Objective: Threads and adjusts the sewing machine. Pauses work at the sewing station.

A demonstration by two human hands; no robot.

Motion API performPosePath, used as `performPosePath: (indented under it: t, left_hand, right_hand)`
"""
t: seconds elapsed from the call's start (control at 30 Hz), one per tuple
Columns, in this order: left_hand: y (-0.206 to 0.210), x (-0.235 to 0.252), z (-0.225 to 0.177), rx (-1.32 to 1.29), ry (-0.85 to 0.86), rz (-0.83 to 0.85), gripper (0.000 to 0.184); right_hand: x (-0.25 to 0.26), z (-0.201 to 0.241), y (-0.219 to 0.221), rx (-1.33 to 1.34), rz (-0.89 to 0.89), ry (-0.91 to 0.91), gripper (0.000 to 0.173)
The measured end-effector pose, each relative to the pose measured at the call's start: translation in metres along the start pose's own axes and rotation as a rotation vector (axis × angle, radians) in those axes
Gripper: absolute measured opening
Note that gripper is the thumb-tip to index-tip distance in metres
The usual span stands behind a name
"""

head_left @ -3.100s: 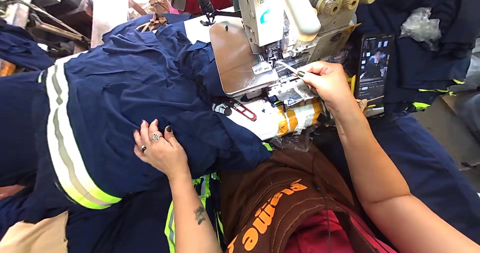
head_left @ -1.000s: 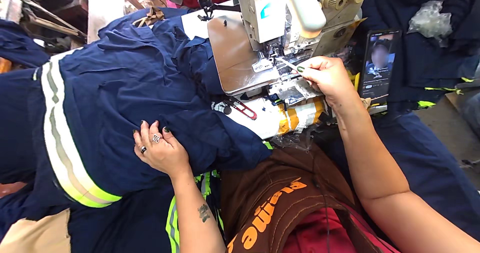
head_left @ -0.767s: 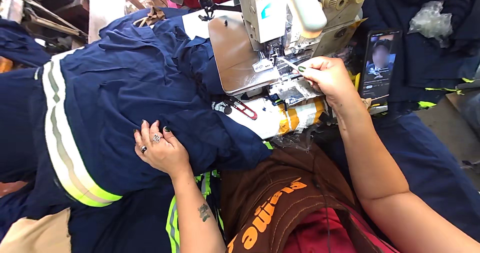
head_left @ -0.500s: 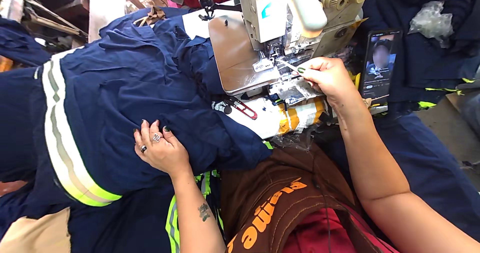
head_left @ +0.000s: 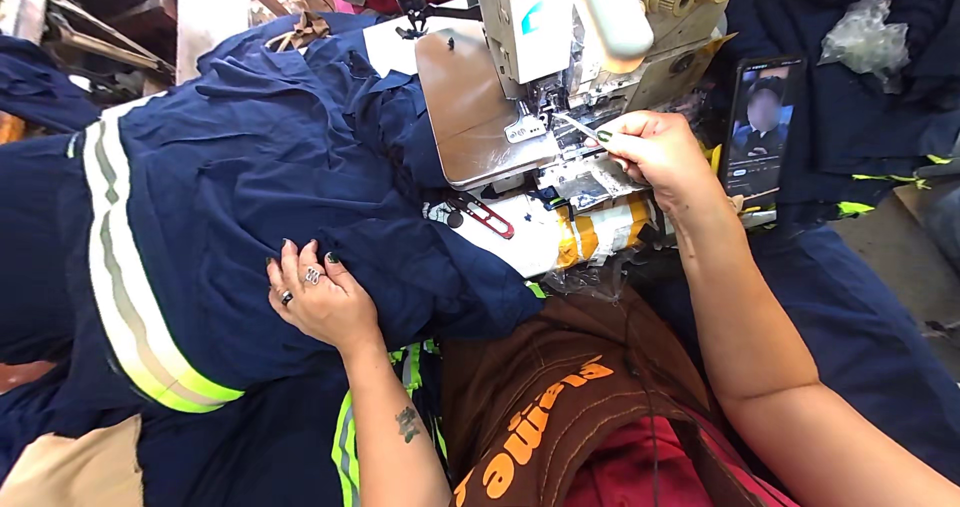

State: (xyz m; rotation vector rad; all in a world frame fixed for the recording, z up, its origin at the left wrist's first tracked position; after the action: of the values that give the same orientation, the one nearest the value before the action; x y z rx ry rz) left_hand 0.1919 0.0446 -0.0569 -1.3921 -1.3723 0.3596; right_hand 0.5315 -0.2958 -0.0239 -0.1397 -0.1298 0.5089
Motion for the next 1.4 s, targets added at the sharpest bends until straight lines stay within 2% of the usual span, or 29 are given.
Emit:
performPosePath:
  t: [1.4]
  left_hand:
    - [0.0014, 0.0001, -0.0003, 0.011, 0.010, -0.005, 0.043]
  right_hand:
    - [0.0001, -0.0029, 0.0013, 0.039, 0.002, 0.024, 0.009]
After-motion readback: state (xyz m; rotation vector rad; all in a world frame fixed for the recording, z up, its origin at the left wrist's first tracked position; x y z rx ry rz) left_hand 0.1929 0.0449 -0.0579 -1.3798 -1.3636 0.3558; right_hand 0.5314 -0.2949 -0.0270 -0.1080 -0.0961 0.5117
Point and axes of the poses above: each hand's wrist, its own x-axis towards the middle knuckle, its own y-axis out of the palm, z = x × y, the point moved 10 cm from there along x, towards the middle knuckle, and after that the axes turned 11 degrees about -y, right-handed, at the moved point
